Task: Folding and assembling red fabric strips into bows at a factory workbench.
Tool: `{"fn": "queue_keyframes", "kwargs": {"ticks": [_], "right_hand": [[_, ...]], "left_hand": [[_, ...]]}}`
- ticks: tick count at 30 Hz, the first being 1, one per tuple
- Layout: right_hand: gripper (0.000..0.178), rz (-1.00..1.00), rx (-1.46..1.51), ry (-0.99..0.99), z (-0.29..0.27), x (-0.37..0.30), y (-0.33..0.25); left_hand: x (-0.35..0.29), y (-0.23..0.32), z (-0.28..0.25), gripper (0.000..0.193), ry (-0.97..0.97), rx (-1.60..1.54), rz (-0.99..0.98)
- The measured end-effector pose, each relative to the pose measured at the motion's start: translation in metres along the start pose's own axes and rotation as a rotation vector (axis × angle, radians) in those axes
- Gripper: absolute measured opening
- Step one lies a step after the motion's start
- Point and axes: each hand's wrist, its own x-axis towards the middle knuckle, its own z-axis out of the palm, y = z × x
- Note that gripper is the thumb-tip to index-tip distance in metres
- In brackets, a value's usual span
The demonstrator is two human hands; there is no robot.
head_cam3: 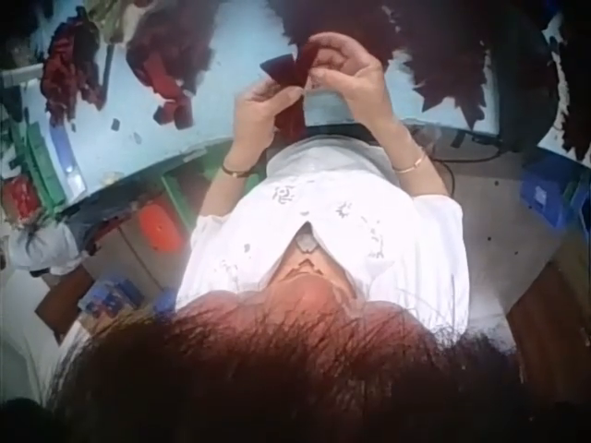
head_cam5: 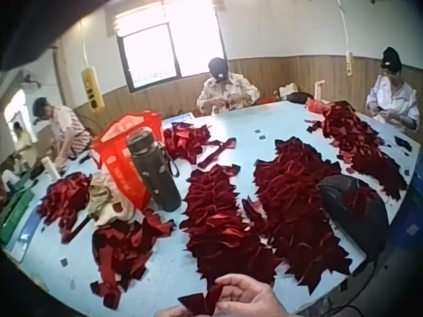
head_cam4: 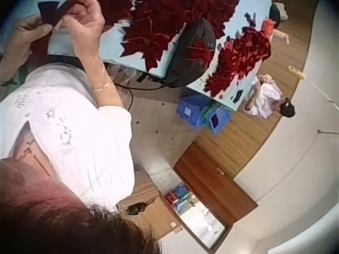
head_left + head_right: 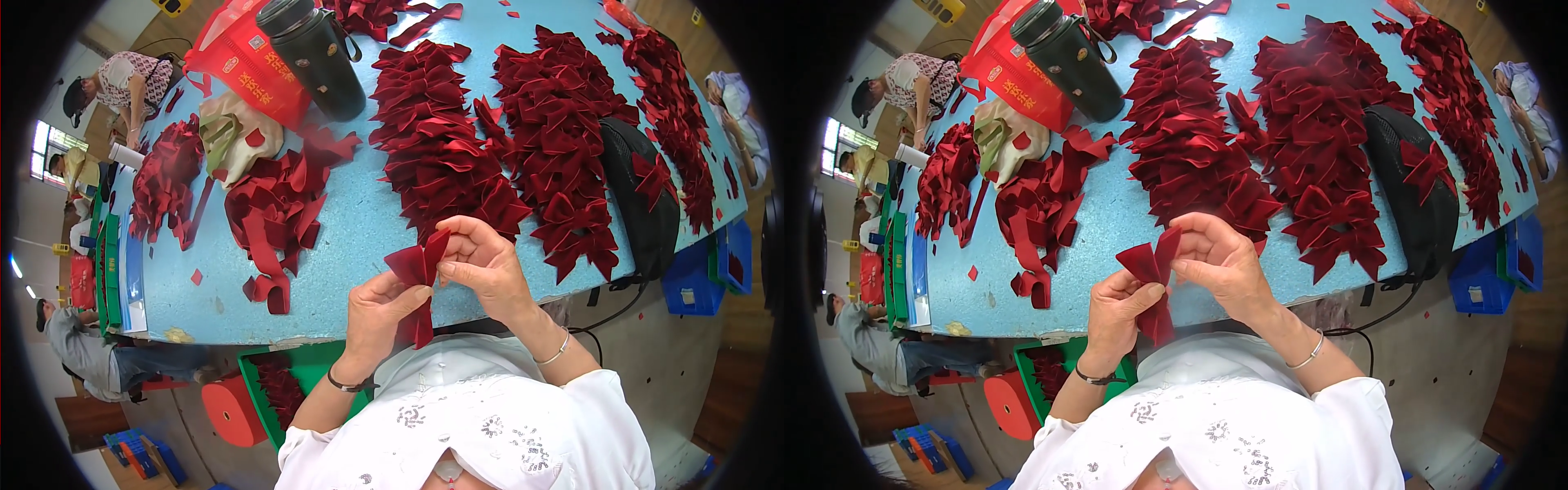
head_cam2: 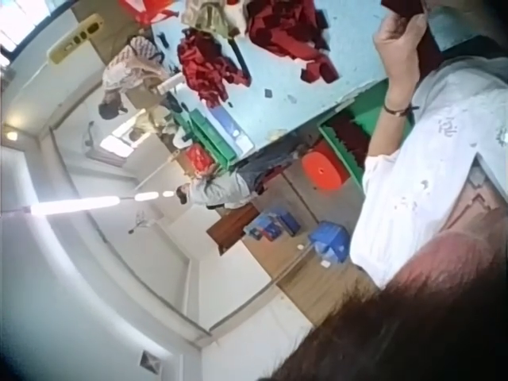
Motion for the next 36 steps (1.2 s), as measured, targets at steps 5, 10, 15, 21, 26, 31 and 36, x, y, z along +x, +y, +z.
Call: {"fn": "queue_keyframes", "kwargs": {"ticks": [5,10,15,21,26,31,36], "right_hand": [[0.021,0.046,-0.076,0.009,-0.005,-0.003,0.001],[0.015,0.056,-0.232,-0.035,-0.001,-0.006,0.003],[0.012,-0.029,-0.192,0.042,0.004,-0.007,0.009],[0.012,-0.032,-0.229,0.017,0.002,-0.009,0.012],[0.014,-0.022,-0.183,-0.014,0.0,-0.009,0.012],[0.014,-0.018,-0.206,-0.064,0.001,-0.007,0.006],[0.012,-0.151,-0.21,-0.148,-0.007,-0.003,0.017]], "left_hand": [[0.0,-0.003,0.004,0.024,0.073,-0.005,0.045],[-0.001,-0.003,0.009,0.019,0.1,0.055,0.091],[-0.002,-0.009,0.003,0.027,0.083,-0.034,0.051],[-0.001,-0.006,0.005,0.019,0.134,-0.156,-0.013],[0.002,-0.006,-0.004,0.024,-0.002,-0.28,-0.101],[0.003,0.001,-0.007,0.024,-0.076,-0.301,-0.148],[0.003,0.006,-0.005,0.02,-0.071,-0.258,-0.16]]}}
